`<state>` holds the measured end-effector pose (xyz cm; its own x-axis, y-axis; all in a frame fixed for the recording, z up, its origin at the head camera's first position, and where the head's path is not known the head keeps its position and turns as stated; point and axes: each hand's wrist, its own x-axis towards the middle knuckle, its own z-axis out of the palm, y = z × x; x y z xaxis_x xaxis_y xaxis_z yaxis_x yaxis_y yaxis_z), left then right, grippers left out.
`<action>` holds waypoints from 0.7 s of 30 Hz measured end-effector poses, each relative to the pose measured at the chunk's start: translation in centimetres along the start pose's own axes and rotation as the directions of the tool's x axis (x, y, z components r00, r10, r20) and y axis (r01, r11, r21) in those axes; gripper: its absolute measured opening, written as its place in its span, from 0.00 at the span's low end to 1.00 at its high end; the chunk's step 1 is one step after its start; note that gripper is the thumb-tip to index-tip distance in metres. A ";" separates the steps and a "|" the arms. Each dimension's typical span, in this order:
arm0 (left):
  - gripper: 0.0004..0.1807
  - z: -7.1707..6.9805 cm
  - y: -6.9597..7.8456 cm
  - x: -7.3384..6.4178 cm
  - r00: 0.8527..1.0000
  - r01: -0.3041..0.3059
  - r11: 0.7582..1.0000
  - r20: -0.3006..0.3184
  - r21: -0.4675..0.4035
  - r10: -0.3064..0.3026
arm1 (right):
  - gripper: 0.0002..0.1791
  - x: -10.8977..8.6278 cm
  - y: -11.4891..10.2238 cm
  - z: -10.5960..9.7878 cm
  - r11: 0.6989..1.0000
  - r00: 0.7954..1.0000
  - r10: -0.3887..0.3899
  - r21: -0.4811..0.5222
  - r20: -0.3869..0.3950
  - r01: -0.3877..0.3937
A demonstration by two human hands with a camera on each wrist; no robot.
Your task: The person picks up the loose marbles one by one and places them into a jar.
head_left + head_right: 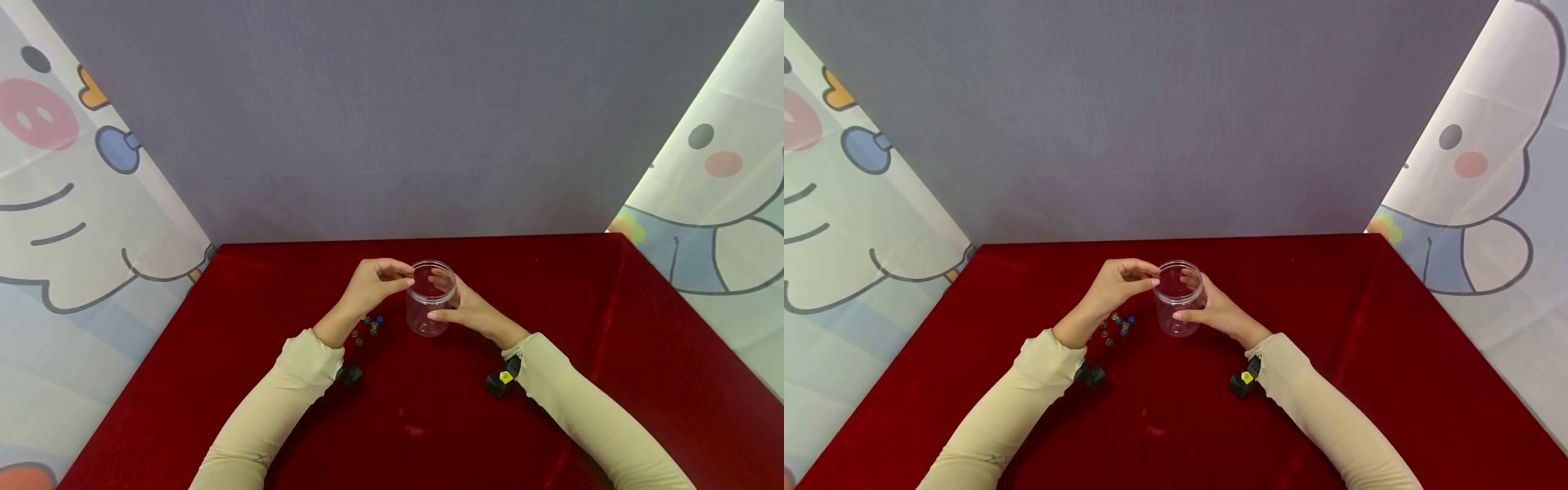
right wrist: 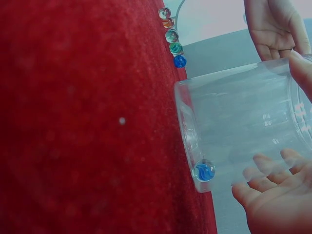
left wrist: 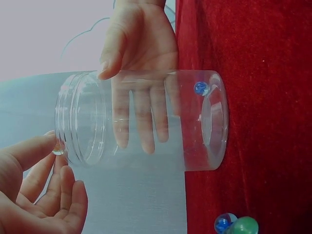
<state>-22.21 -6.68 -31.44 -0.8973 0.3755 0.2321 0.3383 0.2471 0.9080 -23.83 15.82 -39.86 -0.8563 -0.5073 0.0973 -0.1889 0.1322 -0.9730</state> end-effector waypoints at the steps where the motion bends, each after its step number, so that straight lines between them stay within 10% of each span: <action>1: 0.13 0.0 0.0 0.0 1.000 0.001 1.000 0.001 0.000 -0.001 | 0.50 0.0 0.0 0.0 1.000 1.000 0.001 0.002 0.000 -0.001; 14: 0.13 0.0 0.1 0.0 1.000 0.013 1.000 0.004 0.003 -0.013 | 0.50 0.0 0.1 0.0 1.000 1.000 0.002 0.001 -0.001 -0.002; 21: 0.14 0.3 -3.5 1.3 1.000 0.012 1.000 -0.019 -0.018 -0.012 | 0.51 0.0 -0.1 0.0 1.000 1.000 -0.009 -0.012 0.000 0.009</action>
<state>-24.53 -6.79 -34.44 -0.9067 0.3552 0.2276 0.3223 0.2353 0.9169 -23.84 15.84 -39.78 -0.8544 -0.5087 0.1062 -0.2028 0.1381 -0.9694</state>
